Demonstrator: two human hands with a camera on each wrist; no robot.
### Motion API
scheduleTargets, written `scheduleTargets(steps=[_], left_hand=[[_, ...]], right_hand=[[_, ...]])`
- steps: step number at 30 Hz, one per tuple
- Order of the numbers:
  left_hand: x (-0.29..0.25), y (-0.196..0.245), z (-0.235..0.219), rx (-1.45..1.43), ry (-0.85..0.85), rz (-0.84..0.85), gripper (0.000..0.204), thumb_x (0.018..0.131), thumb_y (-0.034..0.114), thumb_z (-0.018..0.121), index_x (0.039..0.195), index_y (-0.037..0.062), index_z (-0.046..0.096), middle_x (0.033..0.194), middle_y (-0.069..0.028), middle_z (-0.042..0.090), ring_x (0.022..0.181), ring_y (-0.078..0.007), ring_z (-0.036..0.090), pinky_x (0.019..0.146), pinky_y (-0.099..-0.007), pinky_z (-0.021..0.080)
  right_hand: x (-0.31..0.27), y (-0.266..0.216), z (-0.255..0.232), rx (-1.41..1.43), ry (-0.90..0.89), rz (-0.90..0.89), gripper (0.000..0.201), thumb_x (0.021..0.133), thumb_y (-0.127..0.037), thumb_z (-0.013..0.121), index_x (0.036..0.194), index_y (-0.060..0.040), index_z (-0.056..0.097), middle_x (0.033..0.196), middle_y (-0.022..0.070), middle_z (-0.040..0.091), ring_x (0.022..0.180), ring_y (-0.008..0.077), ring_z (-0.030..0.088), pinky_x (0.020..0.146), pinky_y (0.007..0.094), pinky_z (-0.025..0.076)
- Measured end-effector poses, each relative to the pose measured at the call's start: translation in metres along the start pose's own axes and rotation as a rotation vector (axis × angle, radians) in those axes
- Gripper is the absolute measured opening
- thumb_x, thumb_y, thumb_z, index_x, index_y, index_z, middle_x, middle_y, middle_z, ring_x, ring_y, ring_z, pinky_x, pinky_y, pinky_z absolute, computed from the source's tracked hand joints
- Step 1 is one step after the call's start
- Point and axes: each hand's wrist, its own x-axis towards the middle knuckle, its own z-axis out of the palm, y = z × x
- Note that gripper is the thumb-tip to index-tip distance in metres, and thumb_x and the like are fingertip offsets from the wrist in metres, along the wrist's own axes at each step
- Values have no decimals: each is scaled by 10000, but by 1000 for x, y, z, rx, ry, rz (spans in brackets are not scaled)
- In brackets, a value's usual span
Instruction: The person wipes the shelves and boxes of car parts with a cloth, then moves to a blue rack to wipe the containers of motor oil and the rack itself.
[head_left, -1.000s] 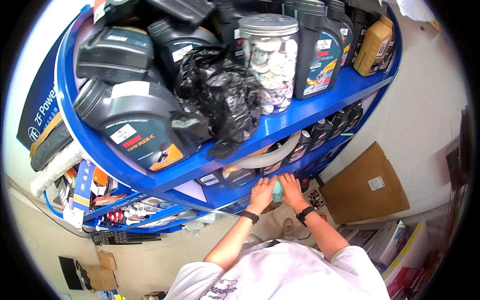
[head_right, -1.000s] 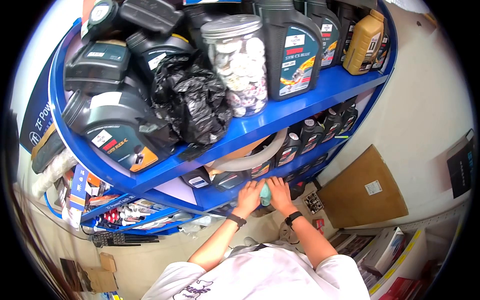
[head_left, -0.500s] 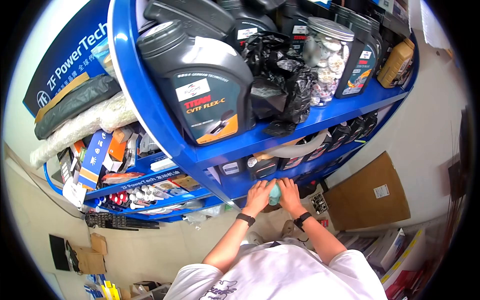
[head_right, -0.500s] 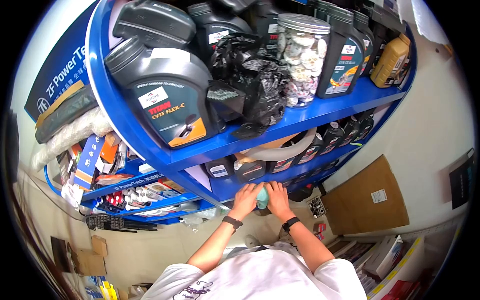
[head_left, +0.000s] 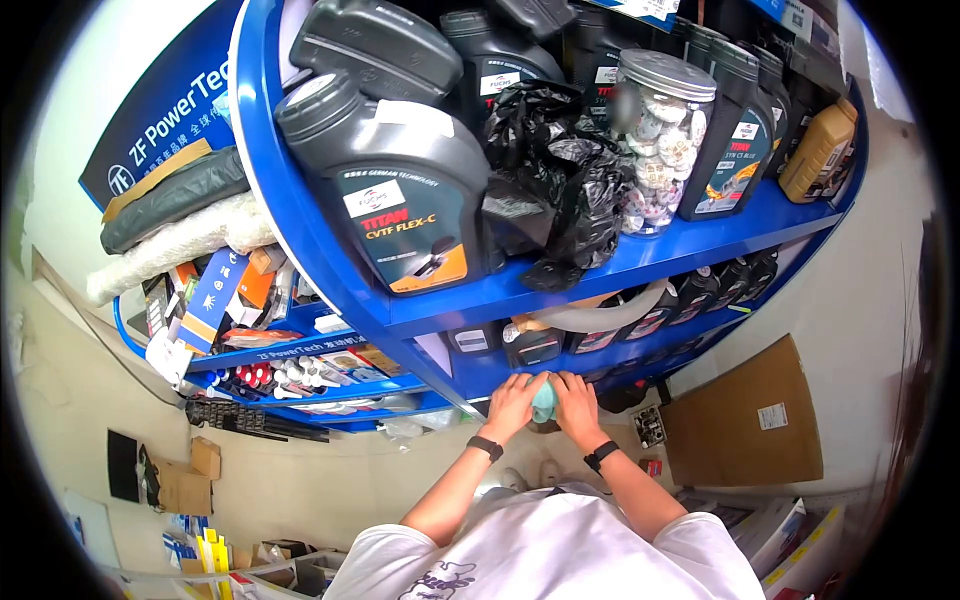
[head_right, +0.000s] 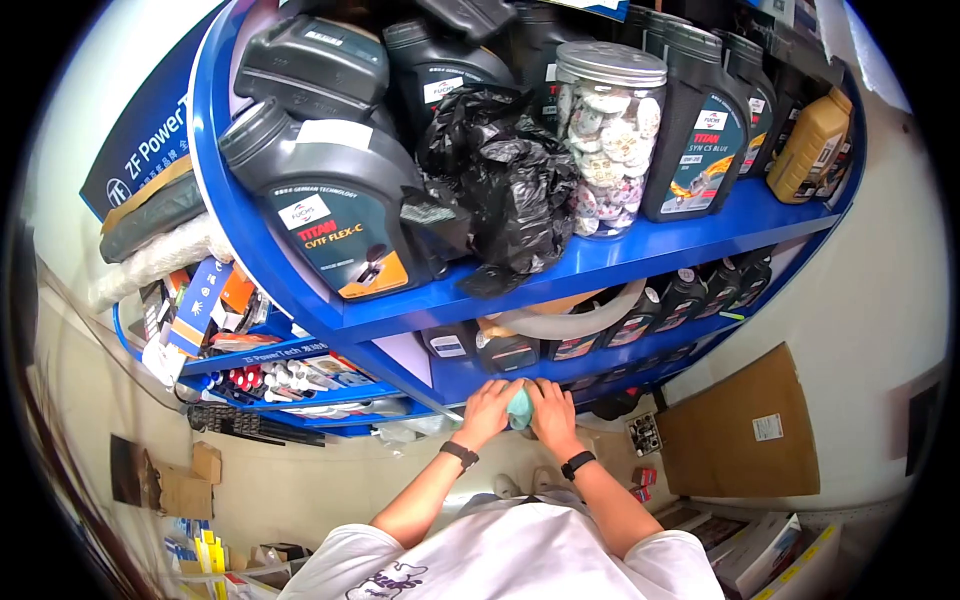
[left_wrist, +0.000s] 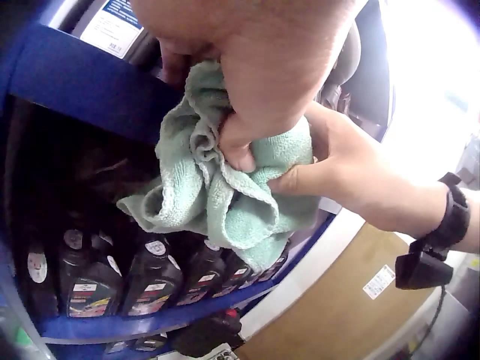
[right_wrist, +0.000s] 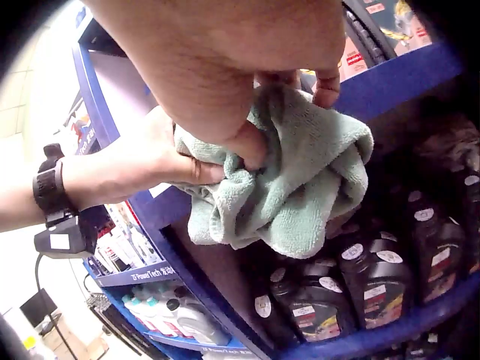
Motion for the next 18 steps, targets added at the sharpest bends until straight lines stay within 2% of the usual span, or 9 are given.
scheduleTargets(steps=[7, 10, 12, 18], left_hand=[[-4, 11, -5, 55, -34, -42, 820, 662, -24, 730, 1441, 150, 543, 1188, -103, 612, 1057, -319, 608, 861, -428, 553], [-10, 16, -9, 86, -22, -39, 854, 673, -18, 743, 1475, 155, 503, 1258, -120, 587, 1101, -321, 591, 901, -425, 542], [-12, 19, -12, 71, -49, -69, 880, 680, -3, 761, 1495, 161, 472, 1312, -130, 574, 1177, -342, 563, 973, -443, 507], [-21, 19, -25, 122, 22, -93, 826, 685, -16, 752, 1455, 135, 496, 1343, -120, 570, 1200, -327, 570, 980, -431, 516]], right_hand=[[2, 17, -7, 91, -69, -124, 643, 712, -16, 725, 1332, -96, 573, 1271, 111, 592, 1152, 305, 562, 930, 432, 463], [4, 19, -9, 121, -81, -137, 658, 703, -26, 760, 1331, -88, 573, 1283, 115, 585, 1158, 312, 555, 942, 438, 462], [5, 21, -9, 139, -92, -164, 658, 688, -27, 767, 1318, -81, 582, 1279, 116, 585, 1146, 314, 559, 935, 432, 465], [11, 13, -19, 188, -86, -293, 683, 686, -44, 779, 1337, -73, 573, 1301, 117, 578, 1119, 311, 556, 934, 427, 451]])
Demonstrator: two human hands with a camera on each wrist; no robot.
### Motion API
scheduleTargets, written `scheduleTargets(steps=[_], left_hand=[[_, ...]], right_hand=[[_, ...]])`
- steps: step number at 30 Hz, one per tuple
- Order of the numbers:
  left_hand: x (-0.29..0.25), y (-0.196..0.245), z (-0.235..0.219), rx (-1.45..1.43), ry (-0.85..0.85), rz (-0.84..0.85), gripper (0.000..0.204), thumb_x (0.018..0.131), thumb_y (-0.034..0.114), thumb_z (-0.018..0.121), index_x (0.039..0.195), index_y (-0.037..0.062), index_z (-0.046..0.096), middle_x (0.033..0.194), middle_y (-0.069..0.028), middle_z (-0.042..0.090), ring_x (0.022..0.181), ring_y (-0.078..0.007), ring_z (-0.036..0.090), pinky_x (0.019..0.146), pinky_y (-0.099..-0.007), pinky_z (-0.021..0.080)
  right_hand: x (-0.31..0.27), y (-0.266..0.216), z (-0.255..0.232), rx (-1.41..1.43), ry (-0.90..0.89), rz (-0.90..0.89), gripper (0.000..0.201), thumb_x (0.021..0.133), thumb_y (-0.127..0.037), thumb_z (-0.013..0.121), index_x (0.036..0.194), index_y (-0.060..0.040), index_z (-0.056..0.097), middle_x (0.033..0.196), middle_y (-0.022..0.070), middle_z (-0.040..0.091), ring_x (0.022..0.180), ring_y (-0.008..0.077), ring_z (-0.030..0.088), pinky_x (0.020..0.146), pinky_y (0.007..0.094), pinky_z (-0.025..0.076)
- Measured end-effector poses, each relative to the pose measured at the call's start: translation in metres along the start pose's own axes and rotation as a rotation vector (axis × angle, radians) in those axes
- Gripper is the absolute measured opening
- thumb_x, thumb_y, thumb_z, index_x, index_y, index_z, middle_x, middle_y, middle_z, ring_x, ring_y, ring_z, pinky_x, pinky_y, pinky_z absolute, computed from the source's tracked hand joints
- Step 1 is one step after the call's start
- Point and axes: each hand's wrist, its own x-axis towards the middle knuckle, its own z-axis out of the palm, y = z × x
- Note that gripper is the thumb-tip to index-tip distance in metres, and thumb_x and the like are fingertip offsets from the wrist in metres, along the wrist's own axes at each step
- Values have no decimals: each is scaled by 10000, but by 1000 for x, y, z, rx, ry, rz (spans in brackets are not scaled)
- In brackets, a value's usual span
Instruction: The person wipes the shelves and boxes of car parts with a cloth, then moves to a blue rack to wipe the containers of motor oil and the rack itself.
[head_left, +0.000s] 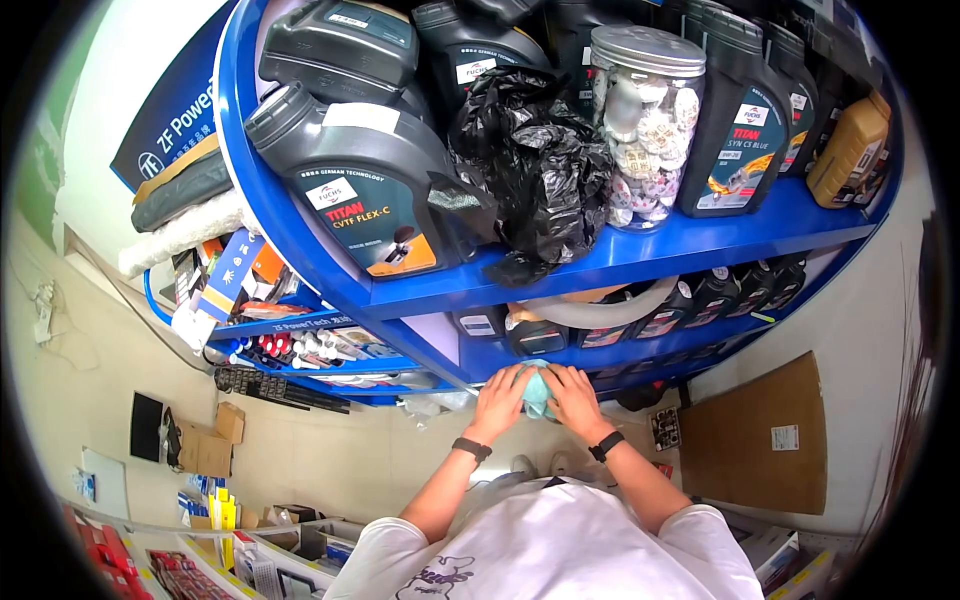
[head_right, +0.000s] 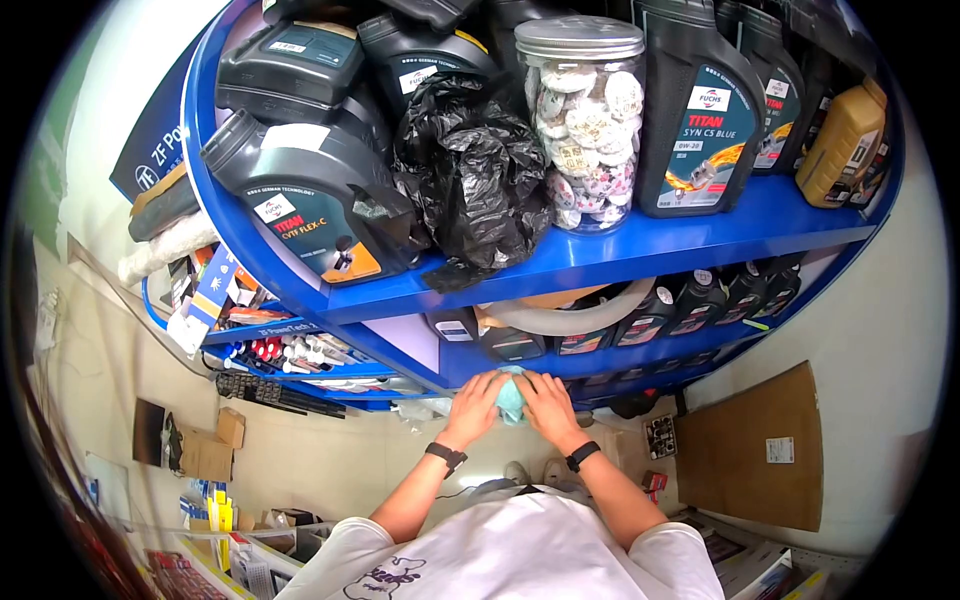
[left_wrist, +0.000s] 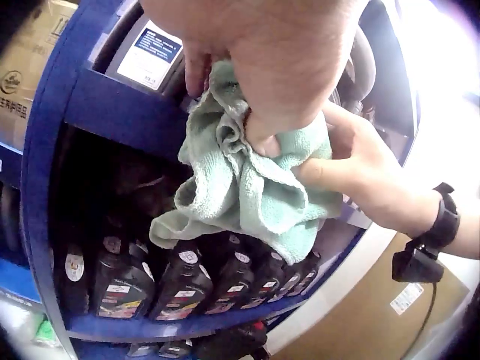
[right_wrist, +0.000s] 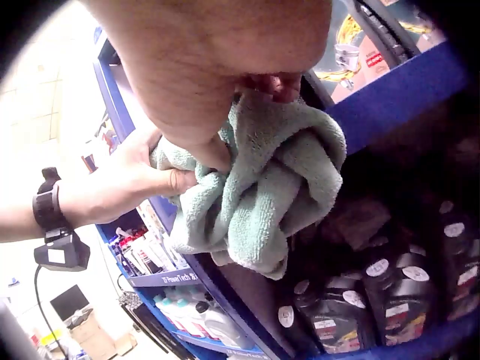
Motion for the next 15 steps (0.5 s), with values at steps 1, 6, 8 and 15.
scheduleTargets(steps=[1, 6, 8, 15], left_hand=[[0, 1, -3, -4, 19, -15, 810, 690, -28, 734, 1448, 141, 504, 1340, -121, 573, 1216, -326, 568, 994, -432, 511], [1, 10, -24, 16, 123, -25, 739, 708, -50, 695, 1407, 140, 547, 1336, -129, 584, 1203, -335, 590, 977, -436, 521], [5, 10, -30, 27, 175, -15, 708, 717, -59, 677, 1389, 136, 564, 1332, -132, 589, 1191, -339, 601, 969, -437, 526], [34, 6, -31, -55, 389, -58, 519, 676, -121, 607, 1156, 74, 641, 1123, -149, 698, 1027, -394, 663, 878, -469, 542]], right_hand=[[2, -2, -3, -3, 3, -26, 690, 691, -49, 778, 1347, -73, 567, 1310, 116, 576, 1117, 309, 552, 933, 427, 445], [15, -15, -17, -17, 28, -82, 691, 697, -46, 767, 1356, -82, 563, 1312, 110, 572, 1121, 309, 548, 919, 432, 440], [23, -17, -21, -21, 47, -97, 684, 696, -37, 760, 1351, -81, 568, 1316, 109, 571, 1122, 308, 549, 913, 433, 441], [46, -16, -18, -69, 251, -170, 524, 762, 1, 660, 1274, -108, 645, 1280, 103, 615, 1103, 276, 571, 868, 404, 442]])
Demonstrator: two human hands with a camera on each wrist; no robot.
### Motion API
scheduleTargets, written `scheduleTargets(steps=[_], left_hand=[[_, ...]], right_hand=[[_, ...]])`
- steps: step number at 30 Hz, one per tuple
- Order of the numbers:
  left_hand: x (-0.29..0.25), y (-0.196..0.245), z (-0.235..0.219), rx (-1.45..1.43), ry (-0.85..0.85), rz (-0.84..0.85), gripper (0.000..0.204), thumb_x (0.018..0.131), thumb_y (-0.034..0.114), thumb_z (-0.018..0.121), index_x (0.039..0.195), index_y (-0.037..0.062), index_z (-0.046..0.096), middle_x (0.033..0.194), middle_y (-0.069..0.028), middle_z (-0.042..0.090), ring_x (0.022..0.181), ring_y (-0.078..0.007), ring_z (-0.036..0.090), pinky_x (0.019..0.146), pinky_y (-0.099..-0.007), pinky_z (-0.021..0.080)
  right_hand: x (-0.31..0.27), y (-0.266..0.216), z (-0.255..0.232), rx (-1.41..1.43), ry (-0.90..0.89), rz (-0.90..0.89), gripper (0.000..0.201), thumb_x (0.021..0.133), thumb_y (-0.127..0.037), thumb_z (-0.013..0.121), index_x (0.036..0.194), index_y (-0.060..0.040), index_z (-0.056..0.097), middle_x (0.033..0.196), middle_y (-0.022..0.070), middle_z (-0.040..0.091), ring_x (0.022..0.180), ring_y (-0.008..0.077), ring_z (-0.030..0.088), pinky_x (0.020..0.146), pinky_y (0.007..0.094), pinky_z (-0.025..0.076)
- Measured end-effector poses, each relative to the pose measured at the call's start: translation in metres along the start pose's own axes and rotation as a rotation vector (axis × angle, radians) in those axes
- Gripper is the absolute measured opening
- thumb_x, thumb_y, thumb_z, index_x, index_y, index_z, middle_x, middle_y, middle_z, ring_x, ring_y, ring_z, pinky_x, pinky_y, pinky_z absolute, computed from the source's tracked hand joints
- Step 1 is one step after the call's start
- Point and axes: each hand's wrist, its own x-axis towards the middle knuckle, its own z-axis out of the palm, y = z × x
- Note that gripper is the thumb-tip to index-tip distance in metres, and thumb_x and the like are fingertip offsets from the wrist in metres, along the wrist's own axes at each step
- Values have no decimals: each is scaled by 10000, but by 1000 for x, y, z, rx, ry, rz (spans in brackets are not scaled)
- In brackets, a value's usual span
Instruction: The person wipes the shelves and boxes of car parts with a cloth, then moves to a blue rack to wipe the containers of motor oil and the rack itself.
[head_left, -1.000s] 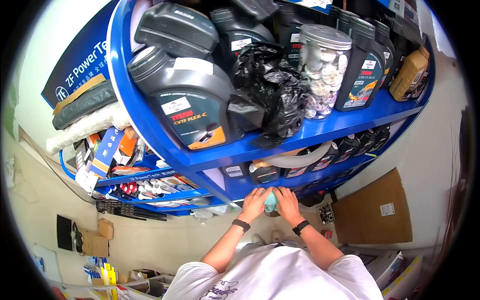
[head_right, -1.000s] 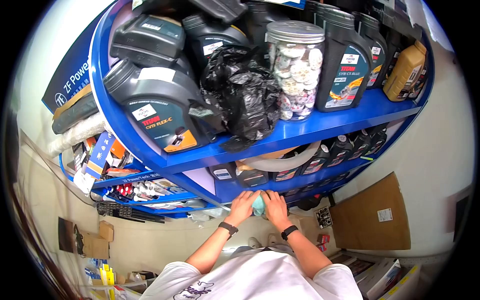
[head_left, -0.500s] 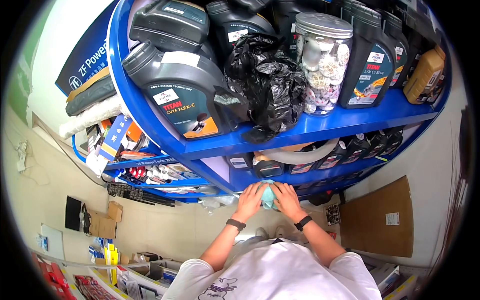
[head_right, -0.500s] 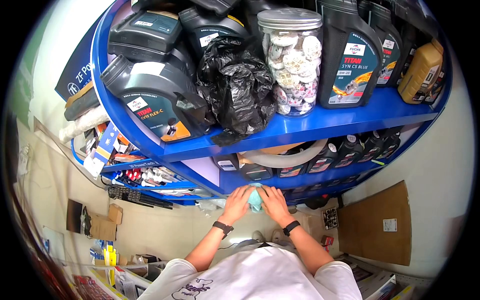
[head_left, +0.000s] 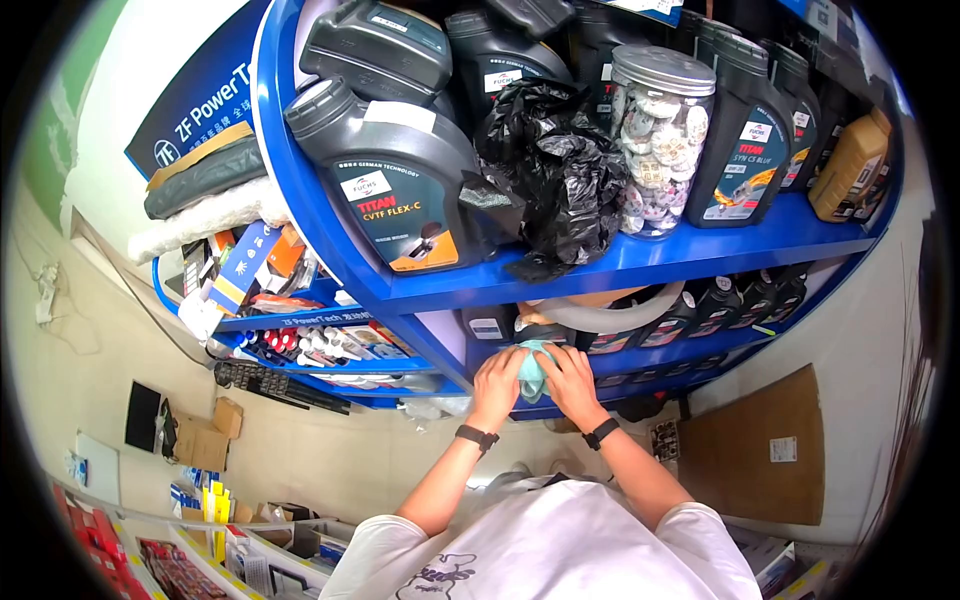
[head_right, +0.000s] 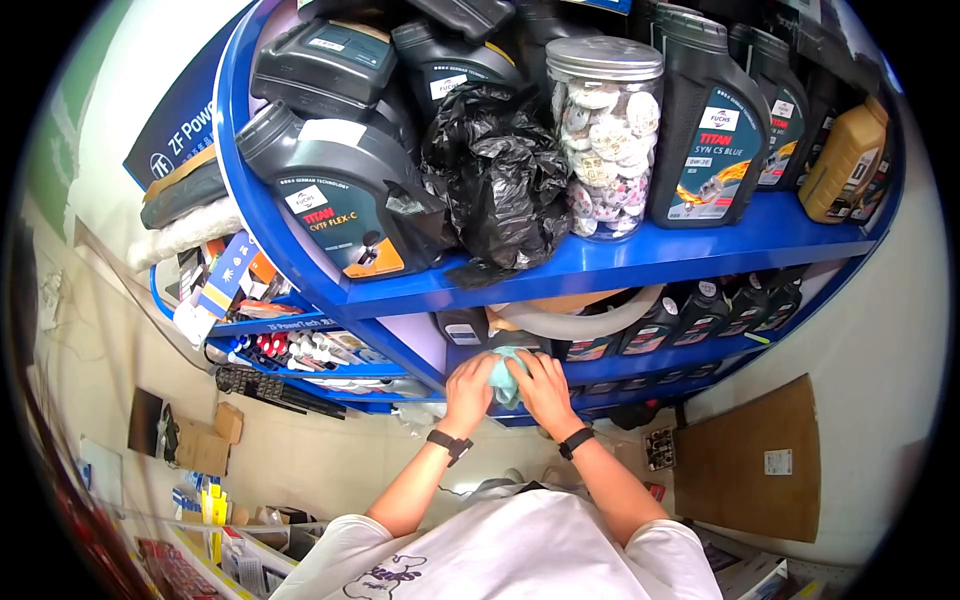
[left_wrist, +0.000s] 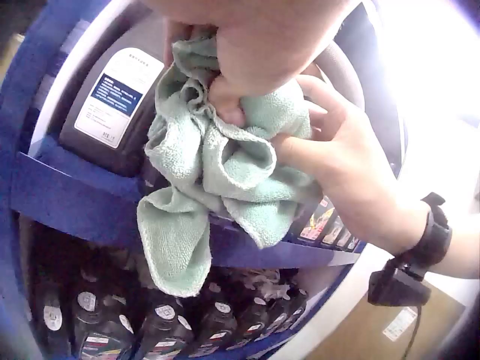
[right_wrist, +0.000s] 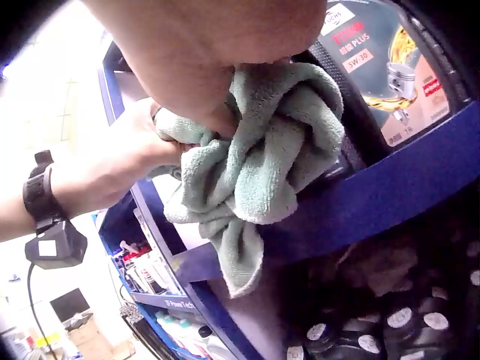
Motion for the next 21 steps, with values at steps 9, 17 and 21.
scheduleTargets(steps=[9, 17, 21], left_hand=[[-10, -9, 29, -17, -198, -144, 527, 692, -100, 651, 1182, 86, 607, 1085, -153, 693, 996, -400, 665, 822, -475, 547], [-6, 11, 16, -28, -125, 46, 673, 659, -89, 689, 1295, 117, 614, 1211, -117, 643, 1105, -346, 622, 914, -443, 533], [4, 32, 10, -20, -40, 173, 729, 621, -83, 721, 1315, 114, 615, 1234, -134, 628, 1143, -359, 601, 961, -445, 511]], right_hand=[[-10, 13, 12, -25, -5, 59, 430, 765, 8, 637, 1180, -96, 685, 1175, 68, 667, 1041, 248, 606, 826, 386, 445], [-20, 17, -12, 61, -16, 176, 500, 750, 13, 660, 1245, -24, 596, 1274, 146, 607, 1173, 327, 567, 991, 436, 462], [-20, 18, -37, 49, 58, 99, 570, 676, 57, 673, 1236, 11, 580, 1264, 184, 597, 1196, 380, 562, 1006, 458, 459]])
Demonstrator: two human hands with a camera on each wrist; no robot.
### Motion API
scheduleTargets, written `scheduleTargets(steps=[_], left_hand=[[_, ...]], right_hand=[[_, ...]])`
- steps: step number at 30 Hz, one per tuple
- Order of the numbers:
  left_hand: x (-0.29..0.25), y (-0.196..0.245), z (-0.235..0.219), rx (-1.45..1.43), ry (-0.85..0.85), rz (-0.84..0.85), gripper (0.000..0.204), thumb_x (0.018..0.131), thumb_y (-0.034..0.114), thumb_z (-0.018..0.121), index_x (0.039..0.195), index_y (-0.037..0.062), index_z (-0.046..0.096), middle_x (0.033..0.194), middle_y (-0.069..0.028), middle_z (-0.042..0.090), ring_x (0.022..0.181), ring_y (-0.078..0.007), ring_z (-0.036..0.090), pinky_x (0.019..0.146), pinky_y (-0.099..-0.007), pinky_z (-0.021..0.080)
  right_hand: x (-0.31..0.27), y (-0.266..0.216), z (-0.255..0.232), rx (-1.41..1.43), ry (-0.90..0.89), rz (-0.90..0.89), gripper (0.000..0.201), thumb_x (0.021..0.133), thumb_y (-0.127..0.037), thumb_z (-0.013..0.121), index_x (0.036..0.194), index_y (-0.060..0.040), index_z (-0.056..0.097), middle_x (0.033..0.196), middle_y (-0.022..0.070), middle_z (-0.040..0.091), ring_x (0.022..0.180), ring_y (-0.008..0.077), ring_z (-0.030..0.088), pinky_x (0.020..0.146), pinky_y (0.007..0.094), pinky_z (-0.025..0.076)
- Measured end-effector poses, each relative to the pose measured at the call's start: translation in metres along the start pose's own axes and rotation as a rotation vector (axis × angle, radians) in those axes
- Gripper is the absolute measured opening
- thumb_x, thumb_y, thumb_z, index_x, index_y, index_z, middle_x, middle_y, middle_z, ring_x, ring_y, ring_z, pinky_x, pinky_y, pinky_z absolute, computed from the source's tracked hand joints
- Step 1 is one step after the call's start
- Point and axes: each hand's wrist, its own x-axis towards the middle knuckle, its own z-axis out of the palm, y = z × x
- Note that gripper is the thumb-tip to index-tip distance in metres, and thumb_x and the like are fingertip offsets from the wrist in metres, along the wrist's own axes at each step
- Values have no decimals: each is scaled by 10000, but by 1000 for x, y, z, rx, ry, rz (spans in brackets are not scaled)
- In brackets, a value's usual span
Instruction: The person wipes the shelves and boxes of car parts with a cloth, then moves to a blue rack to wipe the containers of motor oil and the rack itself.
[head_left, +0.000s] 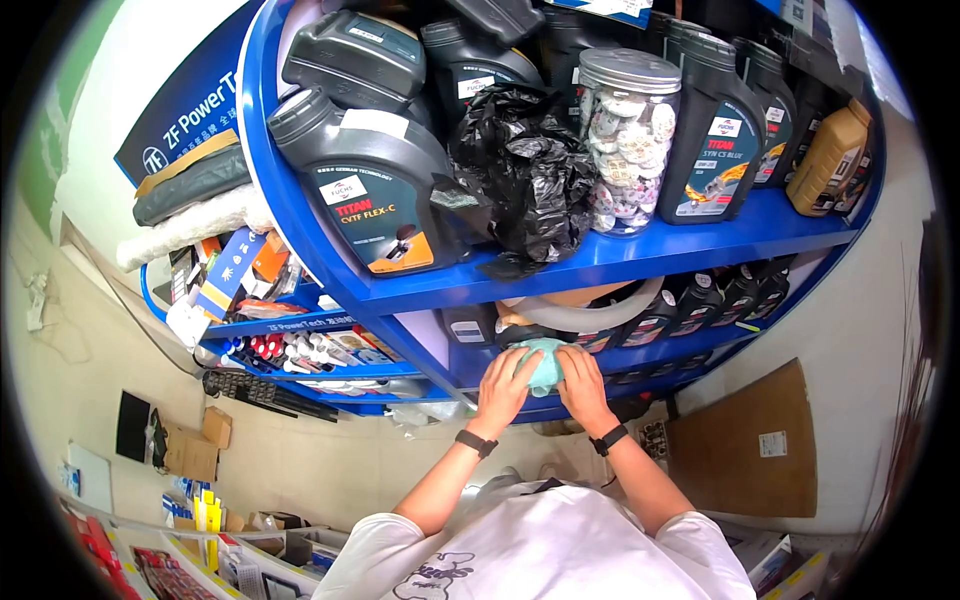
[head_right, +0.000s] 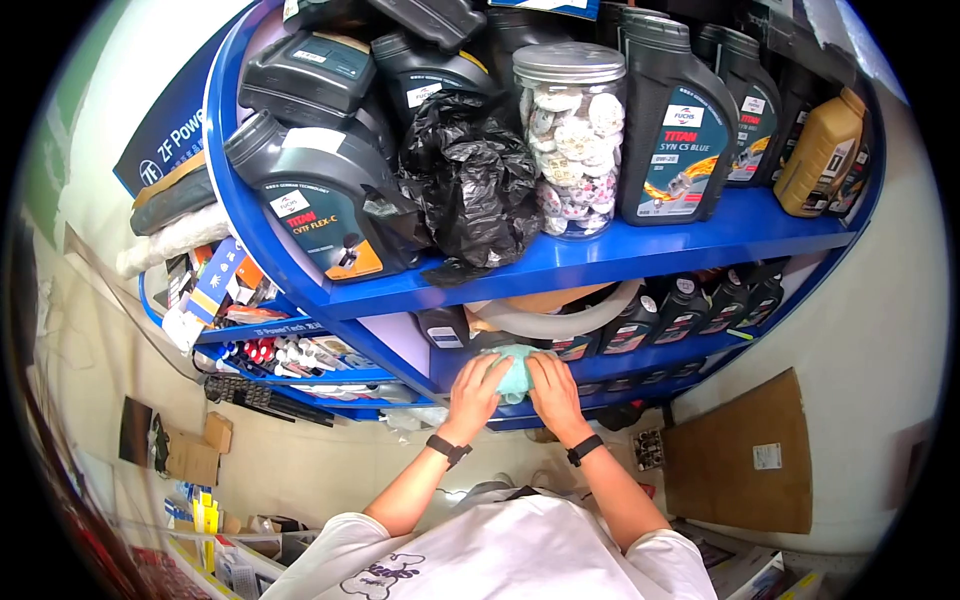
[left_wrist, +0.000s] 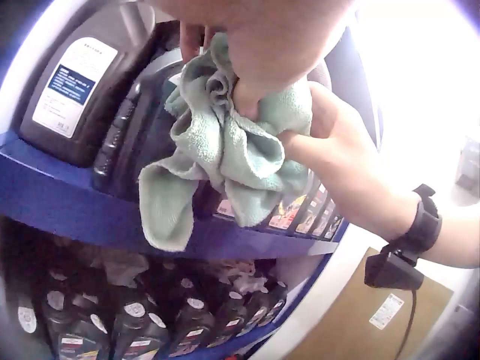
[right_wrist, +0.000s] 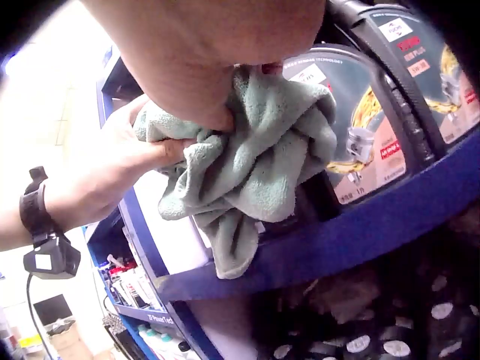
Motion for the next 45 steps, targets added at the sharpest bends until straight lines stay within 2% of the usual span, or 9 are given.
scheduleTargets(steps=[8, 13, 18, 20, 23, 26, 31, 40, 45], left_hand=[[5, -12, 11, -8, -52, -53, 660, 662, -50, 746, 1295, 82, 612, 1199, -149, 667, 1125, -341, 630, 956, -438, 506], [-6, -16, 39, -52, -145, -134, 635, 686, -49, 745, 1292, 83, 613, 1171, -151, 688, 1116, -358, 637, 950, -444, 507], [-8, -10, 36, -55, -207, -168, 698, 695, -40, 763, 1350, 93, 562, 1317, -155, 609, 1170, -376, 604, 957, -463, 519], [-3, -4, 36, -85, -204, -116, 715, 693, -36, 772, 1360, 93, 550, 1361, -156, 576, 1200, -378, 588, 982, -461, 513], [9, 11, 35, -156, -195, -28, 737, 687, -31, 787, 1371, 92, 539, 1404, -160, 538, 1252, -376, 559, 1029, -454, 501], [24, 19, 43, -203, -159, 48, 747, 682, -37, 796, 1370, 88, 534, 1413, -165, 524, 1287, -385, 540, 1060, -459, 491], [32, 20, 53, -202, -164, -24, 757, 682, -46, 802, 1372, 102, 527, 1414, -161, 520, 1240, -392, 577, 1021, -451, 521], [5, 4, 82, -219, -203, -87, 739, 690, -24, 799, 1365, 117, 532, 1377, -161, 542, 1170, -397, 614, 934, -451, 551], [2, 2, 85, -223, -194, -76, 730, 708, -10, 784, 1377, 118, 522, 1358, -157, 549, 1165, -389, 619, 919, -452, 559]], right_hand=[[5, 16, 21, -3, 8, 7, 553, 689, 89, 626, 1234, 4, 588, 1278, 170, 623, 1225, 374, 564, 1026, 462, 456], [-15, 31, 39, -21, -62, 135, 487, 748, 69, 611, 1227, -18, 614, 1277, 156, 644, 1224, 358, 571, 1036, 450, 447], [-13, 25, 21, -50, -85, 103, 492, 739, 33, 659, 1225, -26, 615, 1265, 148, 632, 1198, 341, 569, 997, 439, 457], [-11, 20, 6, -53, -88, 103, 508, 723, 20, 688, 1223, -27, 613, 1258, 144, 626, 1186, 335, 569, 981, 434, 460], [-20, 16, -14, -103, 3, 109, 628, 610, 17, 785, 1210, -27, 603, 1226, 120, 612, 1139, 323, 576, 932, 425, 465], [-22, 23, -23, -158, 105, 99, 628, 605, 31, 784, 1203, -25, 601, 1226, 123, 610, 1122, 326, 582, 921, 429, 469], [-7, 28, -29, -169, 148, 85, 580, 621, 47, 764, 1177, -16, 614, 1206, 130, 625, 1106, 334, 594, 917, 429, 482], [-31, 49, 1, -112, 18, 166, 487, 665, 64, 702, 1145, -4, 656, 1183, 149, 655, 1105, 330, 605, 926, 425, 492], [-31, 46, 3, -108, 13, 220, 524, 687, 74, 685, 1202, -6, 622, 1223, 154, 650, 1140, 347, 587, 952, 448, 471]])
